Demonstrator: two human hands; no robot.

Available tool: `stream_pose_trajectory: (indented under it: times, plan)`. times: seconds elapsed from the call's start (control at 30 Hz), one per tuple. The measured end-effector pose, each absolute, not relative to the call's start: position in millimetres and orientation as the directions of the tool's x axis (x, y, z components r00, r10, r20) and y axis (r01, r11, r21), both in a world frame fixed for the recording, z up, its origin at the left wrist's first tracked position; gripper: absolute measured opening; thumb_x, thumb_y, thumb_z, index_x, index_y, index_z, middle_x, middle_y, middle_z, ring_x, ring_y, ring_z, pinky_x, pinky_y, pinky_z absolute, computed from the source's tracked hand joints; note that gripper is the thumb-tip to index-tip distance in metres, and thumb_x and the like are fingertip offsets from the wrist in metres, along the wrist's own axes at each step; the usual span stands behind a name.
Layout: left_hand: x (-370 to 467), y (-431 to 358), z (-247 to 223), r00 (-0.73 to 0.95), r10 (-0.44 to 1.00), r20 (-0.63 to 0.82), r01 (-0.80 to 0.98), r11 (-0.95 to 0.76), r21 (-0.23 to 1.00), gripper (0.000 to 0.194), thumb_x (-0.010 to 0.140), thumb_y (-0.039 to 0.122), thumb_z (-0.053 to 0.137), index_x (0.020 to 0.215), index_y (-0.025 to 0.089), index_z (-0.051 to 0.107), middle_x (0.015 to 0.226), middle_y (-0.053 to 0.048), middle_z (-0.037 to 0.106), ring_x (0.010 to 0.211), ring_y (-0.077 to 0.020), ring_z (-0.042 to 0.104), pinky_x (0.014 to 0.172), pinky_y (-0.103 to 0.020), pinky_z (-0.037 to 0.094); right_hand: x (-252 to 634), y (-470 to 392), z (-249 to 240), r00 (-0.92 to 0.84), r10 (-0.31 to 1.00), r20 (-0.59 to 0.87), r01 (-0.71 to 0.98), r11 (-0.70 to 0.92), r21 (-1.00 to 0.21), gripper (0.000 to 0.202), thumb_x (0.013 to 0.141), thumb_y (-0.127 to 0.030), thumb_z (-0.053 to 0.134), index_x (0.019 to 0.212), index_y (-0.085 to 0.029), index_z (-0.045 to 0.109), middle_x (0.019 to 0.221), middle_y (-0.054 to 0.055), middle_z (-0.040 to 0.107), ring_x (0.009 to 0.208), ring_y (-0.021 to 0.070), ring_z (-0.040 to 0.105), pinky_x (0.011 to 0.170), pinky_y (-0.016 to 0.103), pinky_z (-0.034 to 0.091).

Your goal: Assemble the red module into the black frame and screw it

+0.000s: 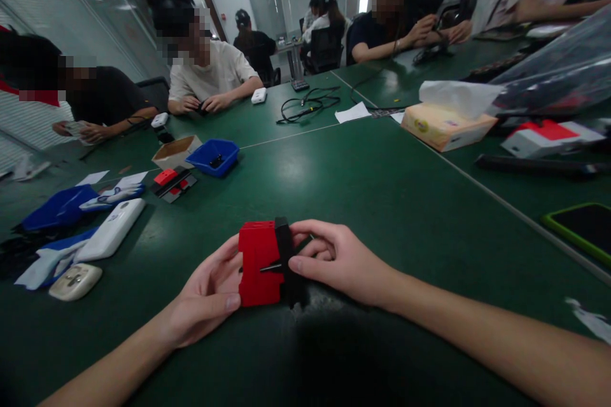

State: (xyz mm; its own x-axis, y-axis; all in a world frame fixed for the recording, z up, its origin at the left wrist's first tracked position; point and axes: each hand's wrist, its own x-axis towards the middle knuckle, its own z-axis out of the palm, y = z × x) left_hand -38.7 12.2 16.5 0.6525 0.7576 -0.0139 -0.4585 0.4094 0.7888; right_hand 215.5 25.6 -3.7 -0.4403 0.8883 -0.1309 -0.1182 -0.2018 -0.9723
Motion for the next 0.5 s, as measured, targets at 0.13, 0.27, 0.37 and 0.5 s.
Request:
stream_pose_trajectory:
  times: [0.13, 0.27, 0.37, 0.5]
  plan:
    - [-38.1, 10.6, 17.4, 0.649, 0.761, -0.032, -0.437, 0.406, 0.803, 0.067, 0.086, 0.001, 0.074, 0.145, 0.029, 0.058, 0.153, -0.01, 0.058, 0.137, -0.0267, 0.06, 0.113, -0.038, 0.05, 214.4, 24.4, -1.9, -0.452, 0.879, -0.152, -0.098, -0.218, -0.971, 0.067, 0.074, -0.049, 0.089, 0.126, -0.015, 0.065, 0.107, 0.008, 0.074, 0.078, 0.0135, 0.071, 0.065, 0.022, 0.052]
    - [-37.5, 9.0, 17.4, 0.656, 0.753, -0.053, -0.404, 0.409, 0.818, 0.071, 0.085, 0.004, 0.076, 0.148, 0.029, 0.056, 0.162, -0.011, 0.048, 0.144, -0.0293, 0.053, 0.116, -0.04, 0.046, 214.3, 23.1, -2.0, -0.494, 0.85, -0.18, -0.06, -0.24, -0.969, 0.071, 0.077, -0.05, 0.086, 0.134, -0.015, 0.061, 0.094, 0.007, 0.077, 0.085, 0.0204, 0.075, 0.07, 0.028, 0.055]
    - [-37.3, 9.0, 17.0, 0.657, 0.752, -0.054, -0.401, 0.409, 0.819, 0.07, 0.086, 0.003, 0.075, 0.148, 0.03, 0.056, 0.157, -0.012, 0.054, 0.141, -0.0273, 0.057, 0.115, -0.038, 0.047, 214.5, 22.6, -2.8, -0.493, 0.85, -0.186, -0.072, -0.253, -0.965, 0.075, 0.076, -0.052, 0.086, 0.136, -0.015, 0.06, 0.092, 0.007, 0.078, 0.085, 0.0221, 0.076, 0.074, 0.032, 0.057]
    - [-36.9, 9.4, 16.0, 0.647, 0.761, -0.039, -0.419, 0.397, 0.817, 0.067, 0.087, 0.004, 0.075, 0.146, 0.031, 0.058, 0.151, -0.01, 0.059, 0.138, -0.0256, 0.059, 0.113, -0.036, 0.048, 211.9, 21.1, -5.0, -0.465, 0.863, -0.197, -0.101, -0.273, -0.957, 0.072, 0.076, -0.052, 0.086, 0.134, -0.016, 0.063, 0.088, 0.006, 0.078, 0.085, 0.022, 0.076, 0.075, 0.033, 0.059]
